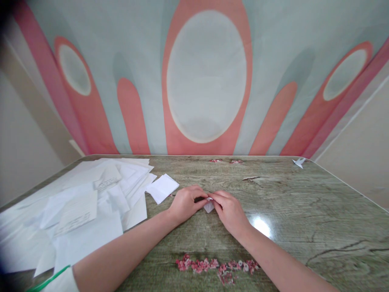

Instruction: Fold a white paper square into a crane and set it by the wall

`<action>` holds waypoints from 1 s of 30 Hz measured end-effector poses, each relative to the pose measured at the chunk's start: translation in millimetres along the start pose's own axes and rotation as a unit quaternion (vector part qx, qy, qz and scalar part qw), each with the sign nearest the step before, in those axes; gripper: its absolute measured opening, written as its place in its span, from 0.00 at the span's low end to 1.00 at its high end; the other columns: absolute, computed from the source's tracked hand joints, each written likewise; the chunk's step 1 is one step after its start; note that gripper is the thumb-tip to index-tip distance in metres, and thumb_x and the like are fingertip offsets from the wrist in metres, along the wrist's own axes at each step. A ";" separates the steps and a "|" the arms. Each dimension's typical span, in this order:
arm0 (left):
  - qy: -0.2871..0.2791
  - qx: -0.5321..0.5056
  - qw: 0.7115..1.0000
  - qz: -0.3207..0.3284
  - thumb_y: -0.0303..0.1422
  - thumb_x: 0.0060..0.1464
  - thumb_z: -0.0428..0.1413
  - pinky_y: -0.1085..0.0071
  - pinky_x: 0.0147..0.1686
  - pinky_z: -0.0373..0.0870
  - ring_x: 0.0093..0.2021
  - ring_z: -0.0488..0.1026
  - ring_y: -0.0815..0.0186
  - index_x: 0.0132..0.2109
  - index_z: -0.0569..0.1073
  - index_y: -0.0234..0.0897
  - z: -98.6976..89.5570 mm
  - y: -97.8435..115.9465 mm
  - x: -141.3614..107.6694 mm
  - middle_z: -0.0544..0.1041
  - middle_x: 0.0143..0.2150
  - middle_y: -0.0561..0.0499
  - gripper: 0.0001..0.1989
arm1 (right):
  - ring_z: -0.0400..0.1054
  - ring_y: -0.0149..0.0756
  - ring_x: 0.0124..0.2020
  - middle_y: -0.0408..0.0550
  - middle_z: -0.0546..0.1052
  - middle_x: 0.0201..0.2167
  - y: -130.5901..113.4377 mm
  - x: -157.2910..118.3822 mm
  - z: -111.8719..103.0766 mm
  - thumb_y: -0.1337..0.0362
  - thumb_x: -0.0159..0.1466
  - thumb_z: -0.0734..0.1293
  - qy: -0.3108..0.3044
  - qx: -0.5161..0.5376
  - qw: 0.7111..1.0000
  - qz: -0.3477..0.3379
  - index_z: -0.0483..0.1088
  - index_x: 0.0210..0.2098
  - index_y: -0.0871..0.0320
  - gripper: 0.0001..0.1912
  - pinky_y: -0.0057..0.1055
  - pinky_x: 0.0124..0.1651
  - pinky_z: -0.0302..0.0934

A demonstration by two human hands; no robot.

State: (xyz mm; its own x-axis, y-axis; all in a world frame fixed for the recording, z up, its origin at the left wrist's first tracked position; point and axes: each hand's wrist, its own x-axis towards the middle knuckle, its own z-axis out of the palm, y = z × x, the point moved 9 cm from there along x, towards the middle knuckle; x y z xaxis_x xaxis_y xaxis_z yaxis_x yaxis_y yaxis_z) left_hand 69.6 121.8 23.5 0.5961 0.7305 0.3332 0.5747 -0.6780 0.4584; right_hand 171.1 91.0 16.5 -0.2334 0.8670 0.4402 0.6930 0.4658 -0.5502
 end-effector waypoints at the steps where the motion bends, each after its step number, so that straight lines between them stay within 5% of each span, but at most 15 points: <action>1: -0.003 0.000 1.000 0.003 0.36 0.54 0.54 0.75 0.39 0.66 0.38 0.72 0.66 0.38 0.76 0.43 0.1 0.9 -0.2 0.76 0.36 0.53 0.08 | 0.69 0.38 0.39 0.47 0.75 0.37 -0.8 0.1 0.6 0.70 0.62 0.59 -0.003 -0.001 1.000 -0.004 0.72 0.44 0.52 0.15 0.35 0.43 0.64; 24: 0.024 -0.055 0.996 -0.071 0.35 0.48 0.58 0.75 0.32 0.65 0.32 0.72 0.67 0.30 0.77 0.40 0.1 -13.7 3.1 0.76 0.30 0.55 0.05 | 0.68 0.39 0.39 0.48 0.75 0.34 -10.7 3.2 0.1 0.71 0.62 0.59 -0.008 -0.017 0.999 -0.029 0.70 0.47 0.53 0.16 0.38 0.43 0.64; 30: 0.021 -0.038 0.995 -0.089 0.34 0.49 0.57 0.75 0.31 0.64 0.32 0.72 0.68 0.30 0.76 0.40 -2.1 -13.4 1.8 0.76 0.30 0.55 0.04 | 0.69 0.39 0.39 0.49 0.76 0.38 -10.1 -0.8 -4.1 0.70 0.61 0.60 0.034 -0.034 0.999 -0.008 0.70 0.45 0.56 0.15 0.37 0.43 0.64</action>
State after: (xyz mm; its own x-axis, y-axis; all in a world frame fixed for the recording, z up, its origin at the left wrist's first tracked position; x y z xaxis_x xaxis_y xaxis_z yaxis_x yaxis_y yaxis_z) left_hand 61.8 132.3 19.7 0.4632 0.8425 0.2751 0.6243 -0.5305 0.5735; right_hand 167.2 84.8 24.6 -0.2000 0.8440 0.4976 0.7351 0.4650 -0.4933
